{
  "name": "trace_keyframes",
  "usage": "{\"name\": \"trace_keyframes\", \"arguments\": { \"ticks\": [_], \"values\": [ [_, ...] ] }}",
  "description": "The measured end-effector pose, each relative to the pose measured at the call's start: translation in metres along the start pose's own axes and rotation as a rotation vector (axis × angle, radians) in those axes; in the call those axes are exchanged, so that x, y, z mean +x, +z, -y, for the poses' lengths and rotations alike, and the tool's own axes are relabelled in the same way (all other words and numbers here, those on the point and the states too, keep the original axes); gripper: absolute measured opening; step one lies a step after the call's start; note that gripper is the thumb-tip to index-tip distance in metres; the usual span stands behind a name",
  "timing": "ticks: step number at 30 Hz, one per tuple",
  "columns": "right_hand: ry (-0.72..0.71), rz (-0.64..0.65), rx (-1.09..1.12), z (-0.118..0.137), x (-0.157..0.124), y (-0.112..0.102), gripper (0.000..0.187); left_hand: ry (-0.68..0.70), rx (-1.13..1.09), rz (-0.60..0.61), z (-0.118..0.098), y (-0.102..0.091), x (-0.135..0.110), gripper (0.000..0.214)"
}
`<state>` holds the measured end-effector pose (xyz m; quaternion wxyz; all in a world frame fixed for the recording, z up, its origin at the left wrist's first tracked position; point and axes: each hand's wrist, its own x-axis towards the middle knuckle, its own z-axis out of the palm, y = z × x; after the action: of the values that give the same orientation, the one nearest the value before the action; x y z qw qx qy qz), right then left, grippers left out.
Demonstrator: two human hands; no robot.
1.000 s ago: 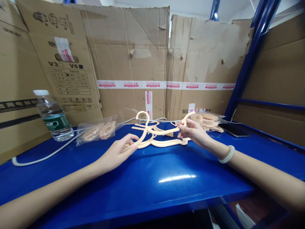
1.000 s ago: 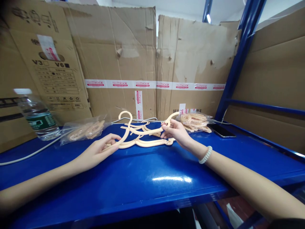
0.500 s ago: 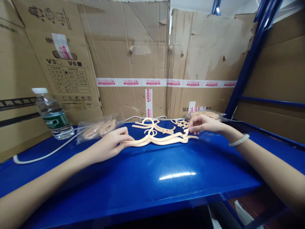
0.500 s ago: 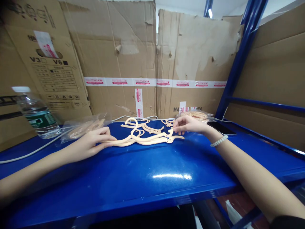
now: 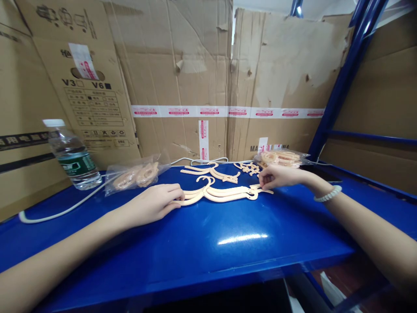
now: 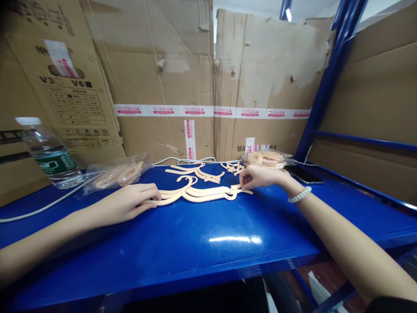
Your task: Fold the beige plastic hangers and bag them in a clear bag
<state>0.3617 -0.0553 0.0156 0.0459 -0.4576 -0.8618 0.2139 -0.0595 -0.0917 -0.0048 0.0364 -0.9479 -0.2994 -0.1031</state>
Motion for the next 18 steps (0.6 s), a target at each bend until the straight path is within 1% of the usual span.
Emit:
{"name": "trace_keyframes", "arguments": {
  "ticks": [5, 12, 15, 18],
  "values": [
    [-0.007, -0.032, -0.061, 0.004, 0.0, 0.001, 0.031, 0.008, -0.042, -0.07, -0.002, 0.001, -0.001, 0.023],
    [-0.081, -0.136, -0.091, 0.027, -0.001, 0.009, 0.04, 0.0, -0.002, -0.068, -0.004, 0.003, 0.001, 0.021],
    [-0.142, -0.198, -0.126, 0.034, 0.002, 0.016, 0.042, -0.01, 0.001, -0.081, -0.006, 0.005, 0.002, 0.02],
    [-0.179, -0.18, -0.164, 0.035, 0.006, 0.022, 0.044, -0.02, -0.004, -0.103, -0.007, 0.007, 0.002, 0.021]
  ]
}}
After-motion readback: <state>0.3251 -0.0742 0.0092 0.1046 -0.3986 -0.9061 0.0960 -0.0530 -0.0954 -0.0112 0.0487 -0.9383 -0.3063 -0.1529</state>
